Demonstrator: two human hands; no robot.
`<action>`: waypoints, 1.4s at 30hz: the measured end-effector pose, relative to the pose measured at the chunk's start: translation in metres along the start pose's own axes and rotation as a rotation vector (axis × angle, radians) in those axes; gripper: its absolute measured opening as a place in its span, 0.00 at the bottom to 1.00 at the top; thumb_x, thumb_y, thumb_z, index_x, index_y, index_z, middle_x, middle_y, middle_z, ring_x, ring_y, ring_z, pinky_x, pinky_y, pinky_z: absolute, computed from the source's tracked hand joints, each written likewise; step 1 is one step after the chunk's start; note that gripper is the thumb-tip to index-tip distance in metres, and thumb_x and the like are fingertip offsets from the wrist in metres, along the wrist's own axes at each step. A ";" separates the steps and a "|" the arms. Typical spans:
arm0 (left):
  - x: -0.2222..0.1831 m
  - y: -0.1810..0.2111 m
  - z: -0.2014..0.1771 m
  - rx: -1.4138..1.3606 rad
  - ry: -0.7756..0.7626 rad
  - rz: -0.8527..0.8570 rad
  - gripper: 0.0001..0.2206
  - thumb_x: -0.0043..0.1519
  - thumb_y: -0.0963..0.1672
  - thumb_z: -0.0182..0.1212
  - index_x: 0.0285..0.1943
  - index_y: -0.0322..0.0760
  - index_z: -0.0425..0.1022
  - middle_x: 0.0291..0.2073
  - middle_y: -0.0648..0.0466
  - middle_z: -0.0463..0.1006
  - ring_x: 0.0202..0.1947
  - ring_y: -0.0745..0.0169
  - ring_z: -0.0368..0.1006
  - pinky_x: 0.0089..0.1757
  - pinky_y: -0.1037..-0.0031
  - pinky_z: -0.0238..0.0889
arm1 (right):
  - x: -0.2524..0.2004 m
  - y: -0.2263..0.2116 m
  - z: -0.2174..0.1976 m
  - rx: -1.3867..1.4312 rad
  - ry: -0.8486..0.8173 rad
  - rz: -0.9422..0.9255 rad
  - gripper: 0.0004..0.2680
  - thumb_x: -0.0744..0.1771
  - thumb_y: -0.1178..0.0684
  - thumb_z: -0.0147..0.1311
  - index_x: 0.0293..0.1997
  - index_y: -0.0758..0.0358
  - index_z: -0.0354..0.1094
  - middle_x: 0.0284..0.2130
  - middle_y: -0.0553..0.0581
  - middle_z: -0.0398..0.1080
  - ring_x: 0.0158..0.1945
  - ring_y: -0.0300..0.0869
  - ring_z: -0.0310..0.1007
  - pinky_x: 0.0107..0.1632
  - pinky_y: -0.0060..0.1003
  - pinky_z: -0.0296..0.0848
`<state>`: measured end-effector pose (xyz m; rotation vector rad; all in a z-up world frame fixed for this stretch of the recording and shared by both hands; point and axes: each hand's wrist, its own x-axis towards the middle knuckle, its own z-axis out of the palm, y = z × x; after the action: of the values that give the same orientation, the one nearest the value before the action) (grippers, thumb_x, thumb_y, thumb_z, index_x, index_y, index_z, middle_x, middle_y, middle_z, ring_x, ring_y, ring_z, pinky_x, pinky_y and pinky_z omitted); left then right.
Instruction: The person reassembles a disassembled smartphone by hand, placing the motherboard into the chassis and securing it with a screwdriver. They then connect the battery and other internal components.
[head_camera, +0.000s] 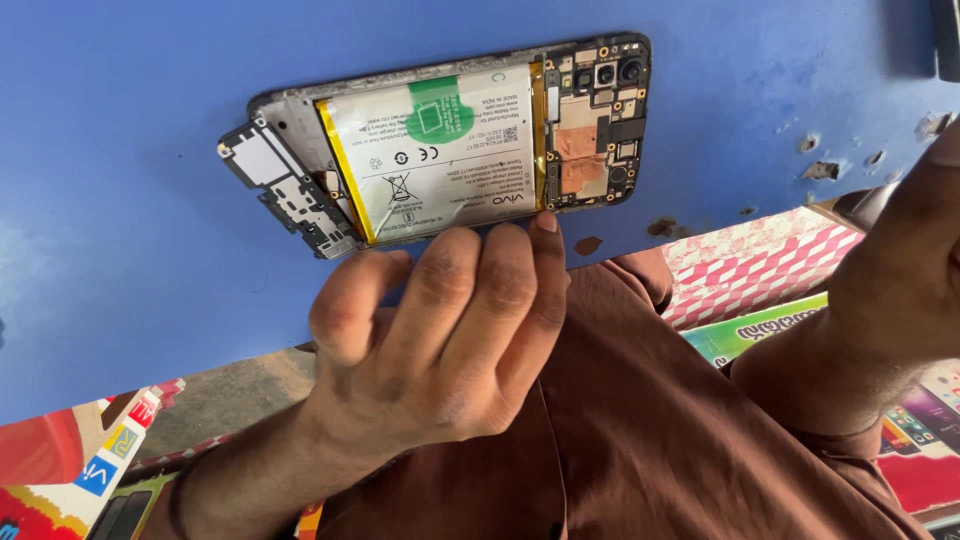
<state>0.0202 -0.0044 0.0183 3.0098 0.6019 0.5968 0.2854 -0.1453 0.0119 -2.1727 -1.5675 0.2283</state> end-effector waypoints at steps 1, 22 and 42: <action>0.002 -0.001 -0.001 0.023 -0.001 0.023 0.04 0.67 0.42 0.64 0.41 0.46 0.83 0.39 0.66 0.73 0.44 0.71 0.67 0.52 0.68 0.47 | 0.002 -0.002 0.000 -0.004 0.007 -0.005 0.06 0.61 0.58 0.69 0.37 0.53 0.80 0.41 0.56 0.72 0.41 0.46 0.68 0.46 0.47 0.62; 0.053 -0.053 -0.012 0.103 -0.060 0.467 0.07 0.68 0.47 0.59 0.36 0.47 0.78 0.33 0.67 0.69 0.35 0.72 0.63 0.47 0.78 0.55 | 0.035 -0.076 0.013 -0.008 -0.124 -0.416 0.08 0.60 0.48 0.74 0.35 0.54 0.80 0.41 0.55 0.70 0.40 0.46 0.67 0.42 0.46 0.62; -0.018 -0.033 -0.024 -0.353 -0.085 -0.005 0.10 0.65 0.45 0.66 0.45 0.31 0.81 0.22 0.59 0.70 0.20 0.71 0.63 0.23 0.78 0.52 | 0.011 -0.087 0.035 0.139 -0.160 -0.444 0.11 0.59 0.65 0.69 0.43 0.69 0.78 0.32 0.54 0.68 0.33 0.47 0.67 0.34 0.43 0.68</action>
<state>-0.0160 0.0182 0.0313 2.6862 0.4456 0.5101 0.2011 -0.1036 0.0211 -1.6837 -2.0091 0.3615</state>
